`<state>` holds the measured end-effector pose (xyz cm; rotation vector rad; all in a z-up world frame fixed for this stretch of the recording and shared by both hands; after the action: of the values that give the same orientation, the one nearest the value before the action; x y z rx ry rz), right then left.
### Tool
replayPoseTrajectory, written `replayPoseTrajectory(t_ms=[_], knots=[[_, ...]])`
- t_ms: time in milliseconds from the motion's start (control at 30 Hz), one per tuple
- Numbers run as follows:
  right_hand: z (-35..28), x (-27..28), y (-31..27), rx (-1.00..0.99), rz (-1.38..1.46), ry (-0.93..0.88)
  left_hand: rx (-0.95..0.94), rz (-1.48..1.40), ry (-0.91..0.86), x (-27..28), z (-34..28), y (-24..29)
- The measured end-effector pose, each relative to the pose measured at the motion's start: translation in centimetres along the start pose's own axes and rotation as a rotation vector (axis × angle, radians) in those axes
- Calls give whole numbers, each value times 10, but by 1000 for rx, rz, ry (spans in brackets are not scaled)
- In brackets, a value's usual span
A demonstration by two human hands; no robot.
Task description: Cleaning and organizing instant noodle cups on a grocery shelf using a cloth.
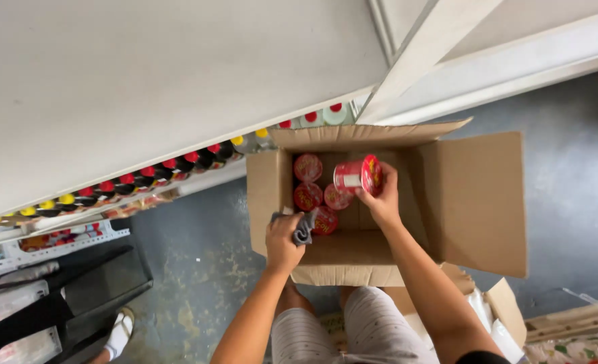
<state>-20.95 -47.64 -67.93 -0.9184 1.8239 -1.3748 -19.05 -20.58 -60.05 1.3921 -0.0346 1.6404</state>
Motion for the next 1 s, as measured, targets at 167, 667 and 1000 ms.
replayPoseTrajectory(t_ms=[167,667,1000], knots=[[-53,2,-105,-100,195,-273,333,-355,331,48,22,49],[-108,-39,-260,359,-110,-562,-172,-441,235,177,83,191],[-134,-68,-305,644,-198,-639,611,-1682,-53,180,95,118]])
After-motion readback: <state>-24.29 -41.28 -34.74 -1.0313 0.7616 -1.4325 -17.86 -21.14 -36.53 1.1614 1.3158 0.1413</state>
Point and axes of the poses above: each hand's wrist, its own z-axis towards the middle knuckle, its own x-axis out of the back of the hand, y = z × x, the point moved 2 cm from there along z, towards the middle knuckle, and after that the axes turned 10 degrees about -x, right-handed, at the moved point
